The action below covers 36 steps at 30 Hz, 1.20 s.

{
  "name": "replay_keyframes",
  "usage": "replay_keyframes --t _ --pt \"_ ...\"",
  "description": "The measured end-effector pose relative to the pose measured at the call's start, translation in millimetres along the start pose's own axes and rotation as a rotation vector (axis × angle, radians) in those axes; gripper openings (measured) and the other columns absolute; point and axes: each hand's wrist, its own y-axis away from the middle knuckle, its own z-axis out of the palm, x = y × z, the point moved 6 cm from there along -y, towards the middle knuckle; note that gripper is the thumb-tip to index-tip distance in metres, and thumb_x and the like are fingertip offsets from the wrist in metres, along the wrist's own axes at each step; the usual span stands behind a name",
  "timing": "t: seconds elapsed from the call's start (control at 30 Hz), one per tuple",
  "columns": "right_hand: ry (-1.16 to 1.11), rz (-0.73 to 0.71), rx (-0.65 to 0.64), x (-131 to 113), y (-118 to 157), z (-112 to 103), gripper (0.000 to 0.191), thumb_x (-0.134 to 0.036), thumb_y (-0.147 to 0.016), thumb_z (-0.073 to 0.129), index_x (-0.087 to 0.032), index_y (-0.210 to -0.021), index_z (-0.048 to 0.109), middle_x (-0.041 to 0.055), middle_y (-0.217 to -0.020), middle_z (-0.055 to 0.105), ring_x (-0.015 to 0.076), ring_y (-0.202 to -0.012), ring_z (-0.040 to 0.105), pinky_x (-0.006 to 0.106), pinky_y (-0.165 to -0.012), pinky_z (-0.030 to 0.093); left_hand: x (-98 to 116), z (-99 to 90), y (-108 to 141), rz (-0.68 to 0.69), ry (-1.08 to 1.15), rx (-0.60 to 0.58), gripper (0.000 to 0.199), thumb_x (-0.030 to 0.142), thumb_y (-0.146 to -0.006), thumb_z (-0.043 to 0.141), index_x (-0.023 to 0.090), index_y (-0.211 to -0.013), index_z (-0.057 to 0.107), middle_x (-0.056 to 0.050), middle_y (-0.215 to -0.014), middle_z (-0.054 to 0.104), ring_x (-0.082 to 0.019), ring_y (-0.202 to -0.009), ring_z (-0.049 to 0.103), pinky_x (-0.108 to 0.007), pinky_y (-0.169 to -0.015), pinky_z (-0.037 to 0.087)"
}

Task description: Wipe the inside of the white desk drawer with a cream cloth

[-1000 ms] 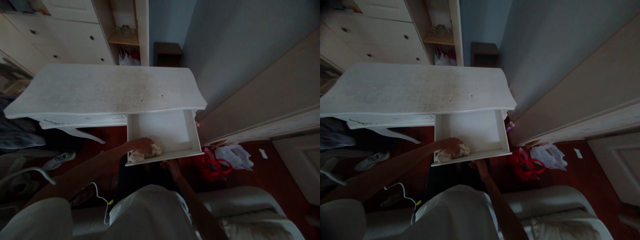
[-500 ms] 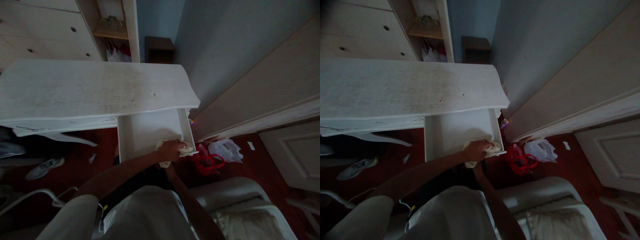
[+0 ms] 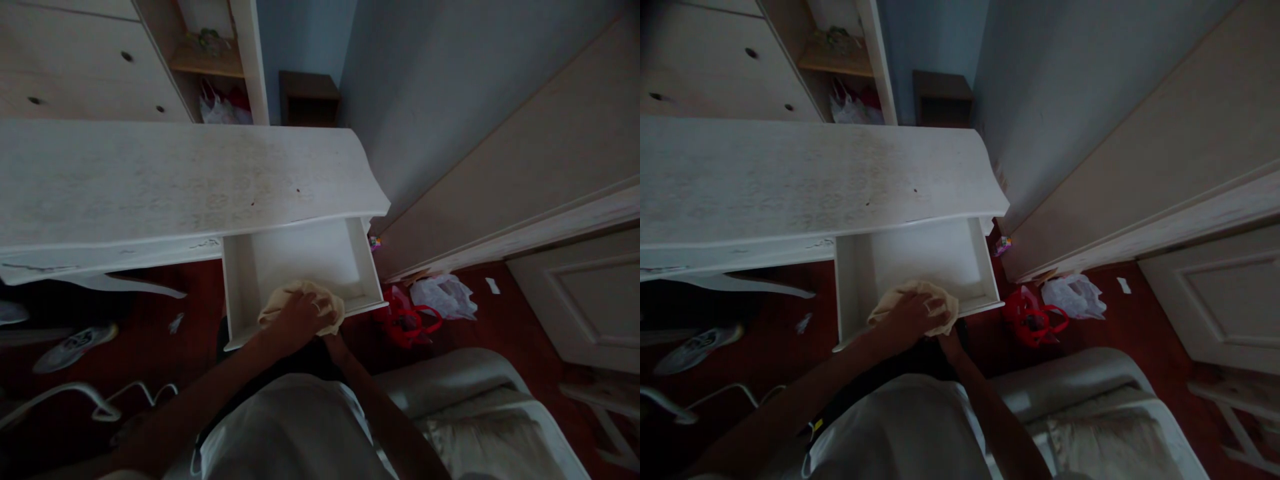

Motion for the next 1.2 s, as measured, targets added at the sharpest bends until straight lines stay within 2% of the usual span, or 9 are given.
replay_keyframes --t 0.1,0.23,0.4,0.57,0.67,0.8,0.9,1.03,1.2 --pt "-0.028 -0.047 -0.025 -7.4 3.0 2.9 0.03 -0.048 -0.083 0.057 -0.022 -0.072 0.067 0.0019 -0.068 0.068 0.0187 -0.067 0.06 0.032 -0.068 0.049 -19.5 3.0 39.4 -0.079 0.0 0.018 0.04 0.024 -0.096 0.047 0.035 -0.133 0.059 -0.005 -0.142 0.057 -0.031 -0.129 0.047 -0.052 -0.106 0.035" --pt "-0.069 -0.003 -0.072 -12.5 2.9 10.5 0.035 -0.051 -0.076 0.055 -0.02 -0.063 0.068 0.0032 -0.061 0.068 0.0159 -0.055 0.058 0.028 -0.056 0.043 -38.7 8.3 76.0 -0.134 -0.01 0.018 0.054 0.008 -0.087 0.052 0.038 -0.13 0.062 -0.001 -0.141 0.058 -0.027 -0.129 0.05 -0.048 -0.109 0.035" --pt "-0.076 0.036 -0.059 -9.9 3.4 11.1 0.04 -0.056 -0.072 0.057 -0.019 -0.064 0.071 0.0056 -0.064 0.072 0.0155 -0.056 0.06 0.027 -0.056 0.044 -58.6 -0.9 101.4 -0.259 -0.085 0.147 0.054 0.004 -0.08 0.054 0.039 -0.117 0.07 -0.001 -0.138 0.061 -0.028 -0.132 0.049 -0.052 -0.11 0.034" --pt "-0.042 0.027 -0.033 -2.1 2.4 7.9 0.041 -0.055 -0.076 0.056 -0.019 -0.062 0.071 0.0067 -0.064 0.072 0.0158 -0.056 0.06 0.028 -0.056 0.044 -78.0 -18.0 114.2 -0.391 -0.21 0.342 0.054 0.006 -0.082 0.052 0.036 -0.124 0.067 -0.003 -0.144 0.056 -0.03 -0.137 0.043 -0.051 -0.109 0.035" --pt "-0.031 0.033 -0.048 -0.2 1.3 7.1 0.045 -0.058 -0.077 0.056 -0.018 -0.063 0.071 0.0082 -0.066 0.072 0.0159 -0.056 0.06 0.028 -0.056 0.044 -95.6 -24.6 108.5 -0.449 -0.238 0.424 0.052 0.007 -0.084 0.049 0.035 -0.125 0.066 -0.003 -0.144 0.056 -0.028 -0.139 0.041 -0.049 -0.11 0.033" --pt "-0.04 0.035 -0.075 -3.1 1.7 6.4 0.047 -0.061 -0.076 0.059 -0.017 -0.068 0.072 0.0089 -0.069 0.073 0.0159 -0.058 0.061 0.027 -0.056 0.044 -125.4 -38.9 89.9 -0.551 -0.249 0.513 0.051 0.008 -0.084 0.048 0.034 -0.125 0.066 -0.002 -0.146 0.054 -0.027 -0.141 0.038 -0.047 -0.111 0.031" --pt "-0.046 0.056 -0.067 -2.8 2.7 6.8 0.049 -0.064 -0.074 0.059 -0.016 -0.067 0.071 0.009 -0.067 0.072 0.0157 -0.057 0.061 0.027 -0.055 0.043 -140.1 -51.4 75.4 -0.582 -0.226 0.562 0.053 0.009 -0.081 0.05 0.032 -0.127 0.064 -0.003 -0.146 0.053 -0.026 -0.139 0.039 -0.045 -0.111 0.032" --pt "-0.082 0.051 -0.053 -2.5 3.1 9.4 0.048 -0.063 -0.073 0.059 -0.016 -0.066 0.071 0.0089 -0.069 0.073 0.0148 -0.057 0.06 0.026 -0.056 0.042 -142.0 -65.4 59.5 -0.594 -0.13 0.618 0.058 0.007 -0.076 0.049 0.026 -0.129 0.063 -0.005 -0.142 0.055 -0.023 -0.132 0.047 -0.039 -0.11 0.037" --pt "-0.102 0.063 -0.053 -3.2 2.6 11.5 0.052 -0.067 -0.07 0.06 -0.016 -0.066 0.069 0.0088 -0.069 0.073 0.0149 -0.056 0.061 0.026 -0.056 0.043 -123.3 -75.4 26.1 -0.569 0.017 0.734 0.061 0.007 -0.076 0.046 0.024 -0.134 0.057 -0.006 -0.142 0.053 -0.021 -0.127 0.051 -0.033 -0.108 0.042"
